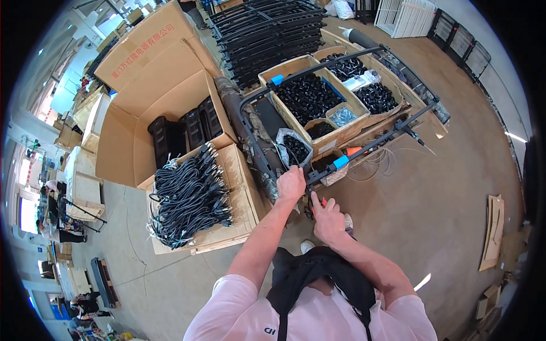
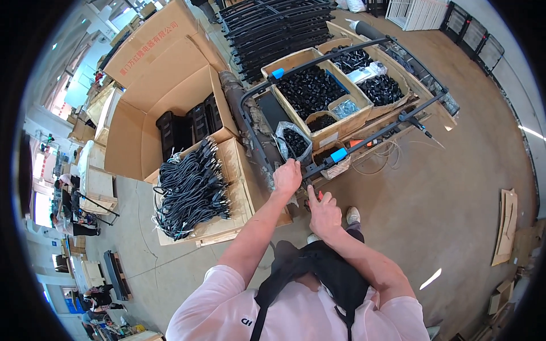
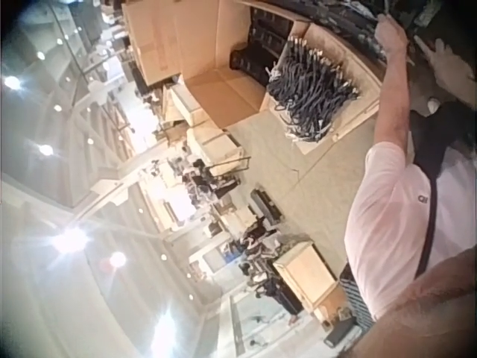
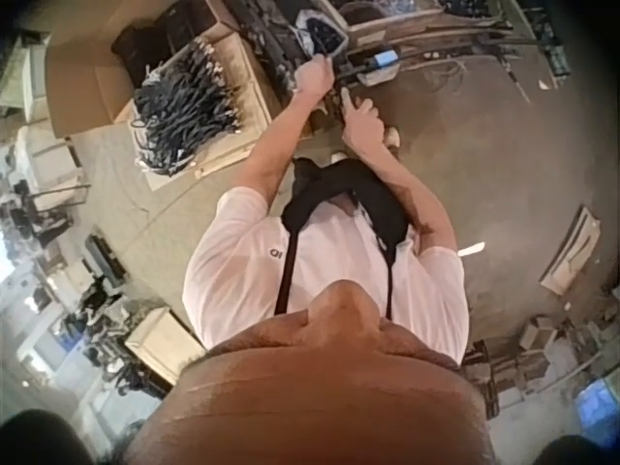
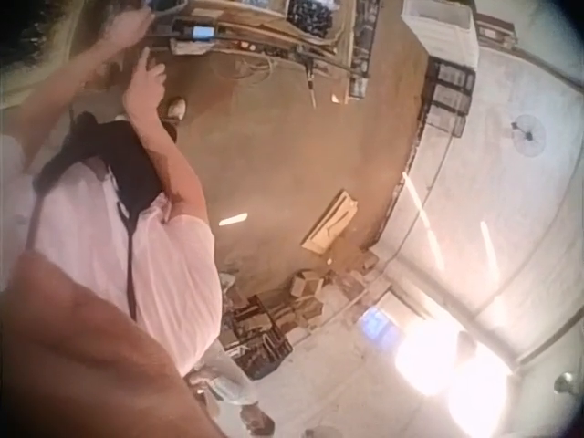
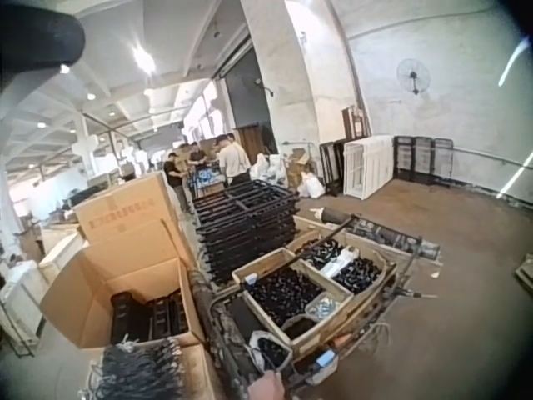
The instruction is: Assembling electronic components and plastic housings onto metal equipment frames using power tools.
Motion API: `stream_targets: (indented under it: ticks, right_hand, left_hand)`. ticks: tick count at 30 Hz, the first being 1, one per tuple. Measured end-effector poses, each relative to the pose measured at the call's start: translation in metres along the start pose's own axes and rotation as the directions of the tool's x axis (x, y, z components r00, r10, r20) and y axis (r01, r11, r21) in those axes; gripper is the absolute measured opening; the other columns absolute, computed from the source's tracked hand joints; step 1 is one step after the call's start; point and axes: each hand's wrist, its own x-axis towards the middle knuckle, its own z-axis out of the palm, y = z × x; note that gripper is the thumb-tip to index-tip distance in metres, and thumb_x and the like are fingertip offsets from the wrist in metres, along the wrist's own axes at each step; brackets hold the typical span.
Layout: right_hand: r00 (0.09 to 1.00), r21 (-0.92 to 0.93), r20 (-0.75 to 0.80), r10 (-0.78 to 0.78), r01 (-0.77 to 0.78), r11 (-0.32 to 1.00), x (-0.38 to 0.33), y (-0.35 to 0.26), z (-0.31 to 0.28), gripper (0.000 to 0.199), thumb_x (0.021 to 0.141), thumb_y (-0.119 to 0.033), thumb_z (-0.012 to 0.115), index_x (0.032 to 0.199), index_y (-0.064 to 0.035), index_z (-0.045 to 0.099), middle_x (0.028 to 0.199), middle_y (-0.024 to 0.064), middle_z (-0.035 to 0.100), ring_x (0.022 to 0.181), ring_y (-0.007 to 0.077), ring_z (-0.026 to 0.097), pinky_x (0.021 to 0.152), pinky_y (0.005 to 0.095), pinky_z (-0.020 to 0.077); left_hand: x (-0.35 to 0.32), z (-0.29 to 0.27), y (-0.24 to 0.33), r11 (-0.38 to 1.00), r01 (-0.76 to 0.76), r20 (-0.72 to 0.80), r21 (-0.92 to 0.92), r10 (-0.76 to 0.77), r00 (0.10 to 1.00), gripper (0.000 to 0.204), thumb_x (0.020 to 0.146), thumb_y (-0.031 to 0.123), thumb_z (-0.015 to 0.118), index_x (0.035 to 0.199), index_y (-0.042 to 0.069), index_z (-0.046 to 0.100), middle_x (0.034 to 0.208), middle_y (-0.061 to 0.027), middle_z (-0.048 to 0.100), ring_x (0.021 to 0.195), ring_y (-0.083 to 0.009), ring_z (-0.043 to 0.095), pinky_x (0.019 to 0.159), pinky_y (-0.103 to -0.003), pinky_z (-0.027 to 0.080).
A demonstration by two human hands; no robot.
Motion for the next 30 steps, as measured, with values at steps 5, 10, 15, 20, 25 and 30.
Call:
stream_targets:
  ticks: [5, 10, 15, 20, 25, 30]
  right_hand:
    - [0.998, 0.128, -0.037, -0.043, 0.047, 0.991, 0.009, 0.03, 0.023, 0.087, 0.08, -0.011, 0.07, 0.16, -0.0249, 0.038, 0.109, 0.0208, 0.054, 0.084, 0.0333, 0.064, 0.07, 0.04, 0.059]
    - [0.854, 0.885, 0.359, -0.377, -0.44, -0.153, 0.04, 0.093, 0.083, 0.098, 0.077, -0.001, 0.066, 0.165, -0.0253, 0.031, 0.097, 0.0019, 0.059, 0.078, 0.0205, 0.062, 0.074, 0.0398, 0.0556]
    - [0.868, 0.923, 0.386, -0.314, -0.365, 0.126, 0.036, 0.086, 0.09, 0.093, 0.08, 0.001, 0.064, 0.164, -0.0167, 0.029, 0.112, 0.0034, 0.063, 0.095, 0.0237, 0.065, 0.086, 0.038, 0.0532]
    - [0.918, 0.427, 0.388, -0.078, -0.104, 0.898, 0.043, 0.078, 0.038, 0.087, 0.084, -0.002, 0.056, 0.164, -0.0099, 0.024, 0.133, 0.0217, 0.064, 0.119, 0.0373, 0.064, 0.1, 0.0404, 0.0507]
    - [0.952, 0.405, 0.235, -0.194, 0.086, 0.91, 0.025, 0.098, 0.037, 0.063, 0.085, -0.005, 0.055, 0.147, -0.0034, 0.045, 0.127, 0.0266, 0.066, 0.124, 0.0415, 0.06, 0.099, 0.0445, 0.0509]
    - [0.802, 0.549, 0.594, -0.06, -0.35, 0.759, 0.053, 0.139, 0.037, 0.048, 0.085, -0.011, 0.061, 0.133, -0.0027, 0.056, 0.123, 0.0261, 0.067, 0.125, 0.0402, 0.061, 0.1, 0.0442, 0.0513]
  left_hand:
    - [0.001, -0.002, -0.004, 0.999, 0.034, 0.0, -0.026, -0.034, 0.999, 0.031, 0.103, 0.03, 0.054, 0.092, 0.003, 0.063, 0.081, -0.0266, 0.071, 0.079, -0.047, 0.071, 0.075, -0.058, 0.055]
    - [0.004, -0.005, 0.003, 0.997, 0.034, 0.001, -0.065, -0.034, 0.999, 0.032, 0.103, 0.031, 0.055, 0.091, 0.003, 0.064, 0.083, -0.0272, 0.071, 0.08, -0.0479, 0.07, 0.076, -0.059, 0.054]
    - [0.007, -0.006, 0.003, 0.997, 0.067, 0.033, -0.042, -0.065, 0.997, 0.033, 0.102, 0.032, 0.055, 0.09, 0.003, 0.064, 0.085, -0.0274, 0.072, 0.082, -0.0481, 0.07, 0.078, -0.058, 0.054]
    - [0.008, -0.003, -0.001, 0.995, 0.102, 0.042, -0.001, -0.102, 0.994, 0.033, 0.102, 0.031, 0.055, 0.091, 0.002, 0.065, 0.086, -0.027, 0.072, 0.083, -0.0468, 0.071, 0.079, -0.057, 0.055]
    - [0.015, -0.001, 0.005, 0.982, 0.187, 0.069, -0.01, -0.186, 0.98, 0.035, 0.102, 0.032, 0.054, 0.092, 0.001, 0.067, 0.089, -0.0275, 0.072, 0.088, -0.0479, 0.07, 0.082, -0.057, 0.054]
    - [0.017, -0.007, 0.01, 0.988, 0.157, 0.062, -0.011, -0.156, 0.986, 0.03, 0.102, 0.03, 0.055, 0.093, 0.003, 0.065, 0.085, -0.0268, 0.072, 0.083, -0.046, 0.071, 0.077, -0.055, 0.055]
